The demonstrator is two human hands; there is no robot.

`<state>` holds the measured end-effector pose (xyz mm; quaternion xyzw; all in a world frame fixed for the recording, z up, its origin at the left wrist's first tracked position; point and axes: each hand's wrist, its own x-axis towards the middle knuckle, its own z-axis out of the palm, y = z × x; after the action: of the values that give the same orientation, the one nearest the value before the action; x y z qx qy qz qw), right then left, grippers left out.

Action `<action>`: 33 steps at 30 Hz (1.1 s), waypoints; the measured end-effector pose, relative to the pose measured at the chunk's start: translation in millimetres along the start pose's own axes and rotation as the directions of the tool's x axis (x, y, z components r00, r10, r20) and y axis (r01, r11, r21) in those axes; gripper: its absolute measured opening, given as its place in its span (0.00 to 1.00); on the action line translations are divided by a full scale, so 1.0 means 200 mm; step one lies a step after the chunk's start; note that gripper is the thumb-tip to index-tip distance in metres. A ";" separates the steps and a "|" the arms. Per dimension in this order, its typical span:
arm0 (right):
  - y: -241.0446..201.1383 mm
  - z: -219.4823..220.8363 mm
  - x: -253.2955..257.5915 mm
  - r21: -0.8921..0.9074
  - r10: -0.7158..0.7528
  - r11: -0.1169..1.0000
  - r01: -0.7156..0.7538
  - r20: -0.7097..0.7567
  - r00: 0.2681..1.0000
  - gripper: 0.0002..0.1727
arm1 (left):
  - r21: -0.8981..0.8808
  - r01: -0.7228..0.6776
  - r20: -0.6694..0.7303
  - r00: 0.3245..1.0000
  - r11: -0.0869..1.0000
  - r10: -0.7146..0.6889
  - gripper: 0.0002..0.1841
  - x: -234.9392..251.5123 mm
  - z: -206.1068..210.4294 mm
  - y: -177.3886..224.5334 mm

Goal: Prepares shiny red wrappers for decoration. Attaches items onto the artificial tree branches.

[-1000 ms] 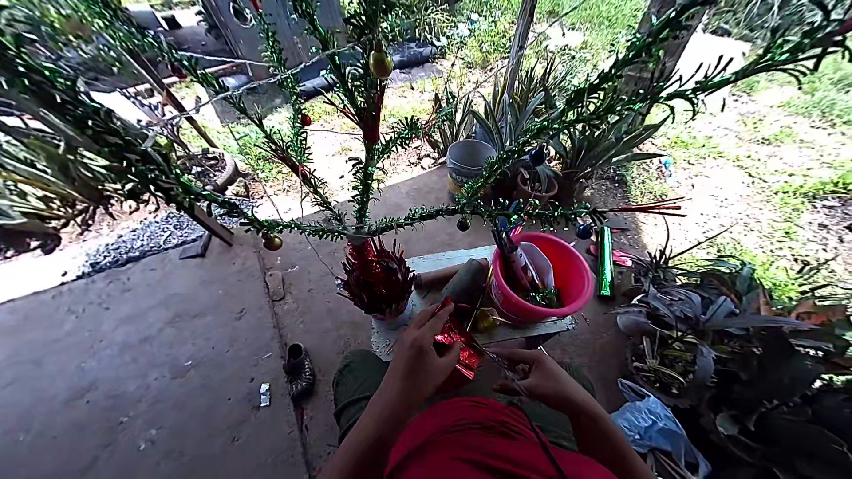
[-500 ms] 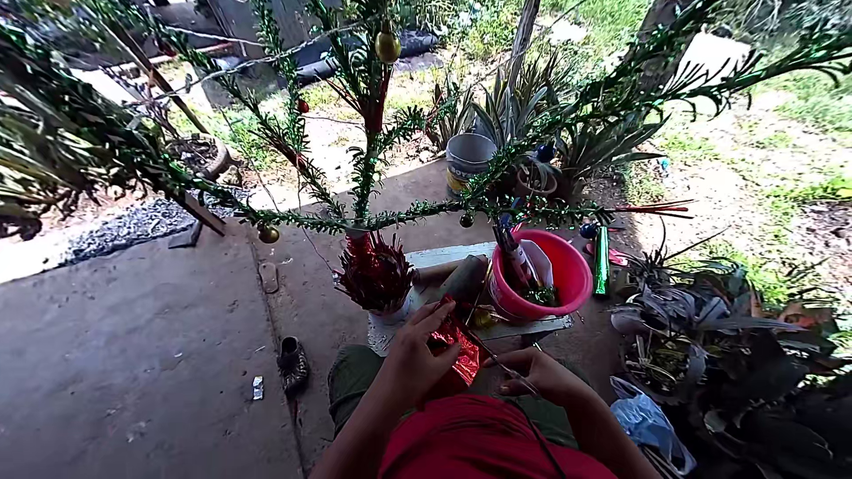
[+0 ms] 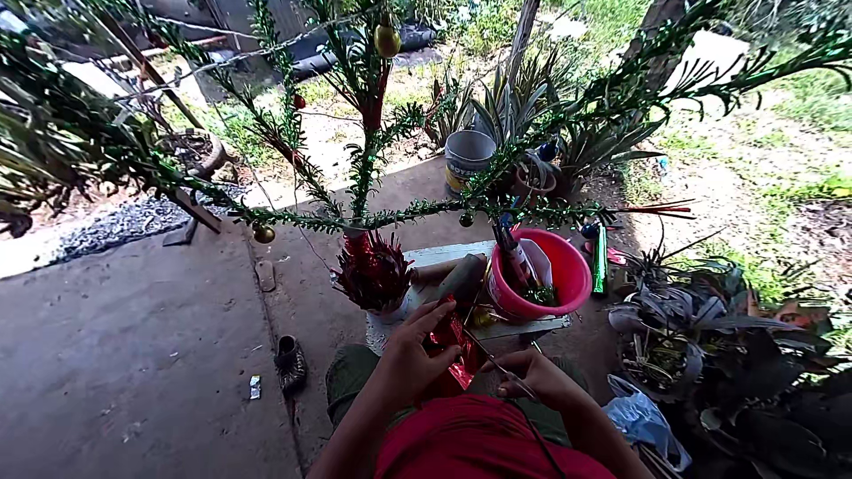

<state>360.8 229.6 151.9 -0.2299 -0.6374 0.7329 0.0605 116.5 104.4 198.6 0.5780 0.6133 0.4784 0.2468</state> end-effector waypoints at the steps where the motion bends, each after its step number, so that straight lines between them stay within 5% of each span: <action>1: 0.00 0.00 0.00 0.010 -0.005 1.000 0.005 -0.002 1.000 0.23 | -0.004 -0.008 0.002 1.000 1.000 0.008 0.31 0.00 0.00 0.00; 33: -0.07 0.11 0.01 0.092 -0.068 0.993 0.071 -0.037 0.997 0.26 | -0.079 0.034 0.065 0.997 0.996 -0.029 0.38 -0.03 -0.03 0.01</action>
<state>346.7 213.7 165.8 -0.2171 -0.6090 0.7553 0.1075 113.9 96.7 202.2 0.5728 0.5946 0.4798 0.2969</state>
